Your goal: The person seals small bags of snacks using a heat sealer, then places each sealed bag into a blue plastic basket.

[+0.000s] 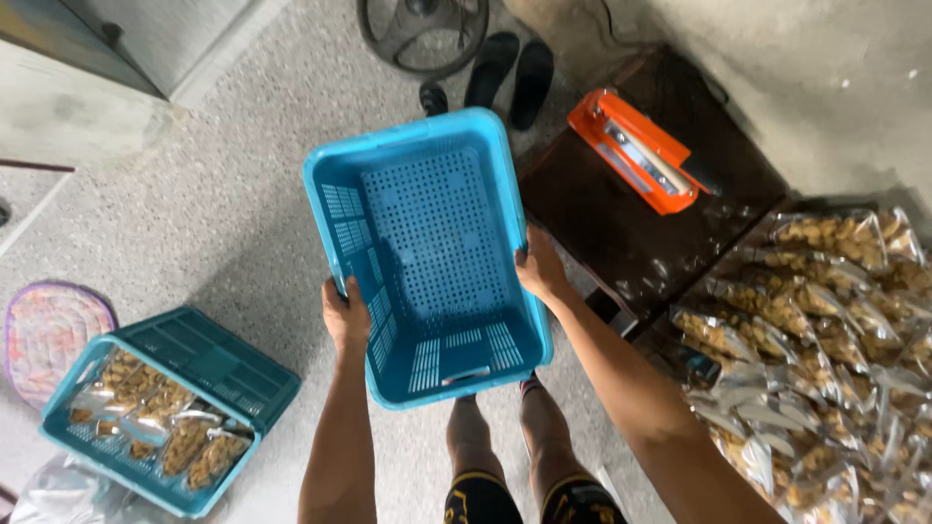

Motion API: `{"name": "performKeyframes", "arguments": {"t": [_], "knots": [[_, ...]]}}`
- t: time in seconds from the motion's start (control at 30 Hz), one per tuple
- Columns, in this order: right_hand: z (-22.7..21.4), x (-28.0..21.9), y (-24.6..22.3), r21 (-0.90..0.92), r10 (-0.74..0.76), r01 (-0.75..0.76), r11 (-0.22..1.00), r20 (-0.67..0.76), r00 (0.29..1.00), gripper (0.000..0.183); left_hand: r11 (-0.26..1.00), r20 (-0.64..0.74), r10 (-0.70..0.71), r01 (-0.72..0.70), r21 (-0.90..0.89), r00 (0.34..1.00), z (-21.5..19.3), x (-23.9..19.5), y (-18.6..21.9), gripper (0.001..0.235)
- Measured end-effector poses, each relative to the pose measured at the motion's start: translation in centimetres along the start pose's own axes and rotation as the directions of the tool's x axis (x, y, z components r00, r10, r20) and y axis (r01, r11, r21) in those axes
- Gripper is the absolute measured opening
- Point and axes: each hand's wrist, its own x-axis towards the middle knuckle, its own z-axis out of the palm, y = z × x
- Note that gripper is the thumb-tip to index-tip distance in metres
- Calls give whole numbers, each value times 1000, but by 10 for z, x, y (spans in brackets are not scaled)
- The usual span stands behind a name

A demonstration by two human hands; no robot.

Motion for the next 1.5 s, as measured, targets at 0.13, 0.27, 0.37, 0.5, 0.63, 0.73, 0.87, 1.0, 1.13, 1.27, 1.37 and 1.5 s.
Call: {"name": "performKeyframes", "arguments": {"t": [0.13, 0.27, 0.37, 0.5, 0.63, 0.73, 0.87, 1.0, 1.13, 1.27, 1.37, 1.5], "knots": [[8, -14, 5, 56, -58, 60, 997, -34, 998, 53, 974, -36, 201, -196, 113, 979, 1, -8, -15, 33], [29, -12, 20, -18, -55, 53, 998, -113, 992, 55, 958, -90, 264, -251, 135, 960, 1, -7, -7, 33], [43, 6, 33, -9, -11, 10, 1000, -94, 996, 51, 963, -66, 219, -205, 174, 973, -3, -1, 5, 32], [41, 15, 36, -97, -157, 145, 985, -123, 980, 55, 975, -30, 157, -150, 163, 987, -10, 10, 17, 34], [34, 11, 20, -86, -93, 86, 993, -78, 993, 56, 953, -65, 281, -271, 132, 957, -8, 13, 8, 35], [21, 6, 9, -59, -29, 27, 998, -18, 999, 60, 951, -23, 274, -268, 153, 961, -9, 12, 4, 39], [10, -16, 2, -34, 135, -132, 991, 88, 987, 55, 956, 128, 163, -189, 226, 978, -21, 8, 18, 58], [18, -45, 3, -43, 235, -233, 972, 47, 971, 55, 953, 188, -15, -43, 301, 982, -25, -4, 30, 66], [24, -65, 6, 29, 251, -250, 968, -28, 968, 53, 912, 47, 219, -221, 346, 975, -26, -24, 21, 61], [29, -89, 0, 30, 241, -240, 970, -161, 957, 60, 900, -48, 411, -397, 179, 910, -30, -69, 46, 46], [15, -140, 1, 161, 165, -135, 978, -193, 967, 60, 942, -37, 304, -307, -134, 952, -42, -116, 92, 41], [-9, -225, 6, 585, 164, -23, 811, -189, 968, 57, 829, 87, 234, -153, -537, 968, -49, -175, 167, 35]]}}
